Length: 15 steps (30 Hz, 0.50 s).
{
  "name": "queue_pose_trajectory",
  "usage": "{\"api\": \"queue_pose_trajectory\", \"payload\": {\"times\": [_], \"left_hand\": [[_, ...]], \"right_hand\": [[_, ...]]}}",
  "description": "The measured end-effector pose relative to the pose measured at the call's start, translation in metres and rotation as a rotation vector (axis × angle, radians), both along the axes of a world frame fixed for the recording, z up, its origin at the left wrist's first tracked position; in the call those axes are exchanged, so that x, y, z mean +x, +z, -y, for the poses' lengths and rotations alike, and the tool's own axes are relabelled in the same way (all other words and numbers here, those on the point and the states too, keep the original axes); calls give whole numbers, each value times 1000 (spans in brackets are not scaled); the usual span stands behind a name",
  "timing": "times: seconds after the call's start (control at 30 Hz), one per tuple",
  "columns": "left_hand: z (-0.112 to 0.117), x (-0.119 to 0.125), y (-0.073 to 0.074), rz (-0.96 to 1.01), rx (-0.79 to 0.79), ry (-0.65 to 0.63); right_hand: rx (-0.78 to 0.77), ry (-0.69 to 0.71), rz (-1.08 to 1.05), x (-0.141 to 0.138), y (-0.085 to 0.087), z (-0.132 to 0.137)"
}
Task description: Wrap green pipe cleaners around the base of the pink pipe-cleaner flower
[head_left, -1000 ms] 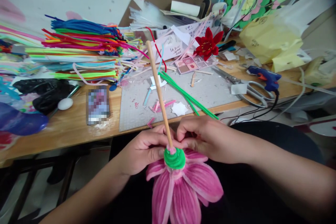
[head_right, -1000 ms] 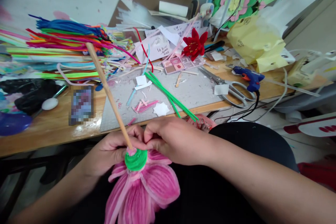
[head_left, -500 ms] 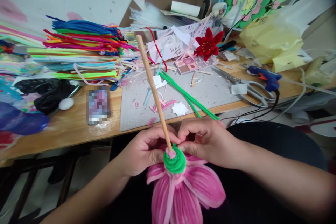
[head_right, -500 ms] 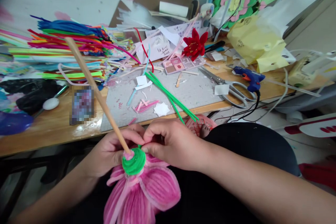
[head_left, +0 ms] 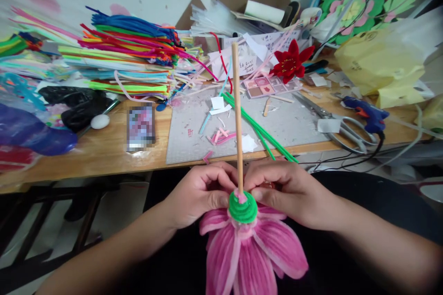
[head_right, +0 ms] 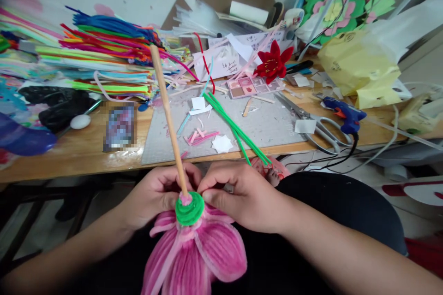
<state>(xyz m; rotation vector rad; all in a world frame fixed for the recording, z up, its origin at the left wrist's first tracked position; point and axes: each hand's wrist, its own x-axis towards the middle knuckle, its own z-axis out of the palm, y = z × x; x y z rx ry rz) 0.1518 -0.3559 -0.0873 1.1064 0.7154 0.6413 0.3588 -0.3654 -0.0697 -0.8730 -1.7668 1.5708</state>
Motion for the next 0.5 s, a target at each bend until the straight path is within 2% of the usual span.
{"api": "queue_pose_trajectory", "payload": {"times": [0.1,0.3,0.5], "left_hand": [[3,-1,3,11,-89,31],[13,-5,4,-7,-273,68],[18,0,4,76,-338,60]], "right_hand": [[-77,43,-65,1,-1,0],[-199,17,-140,-5,-4,6],[-211,32,-117,-7,-5,6]]}}
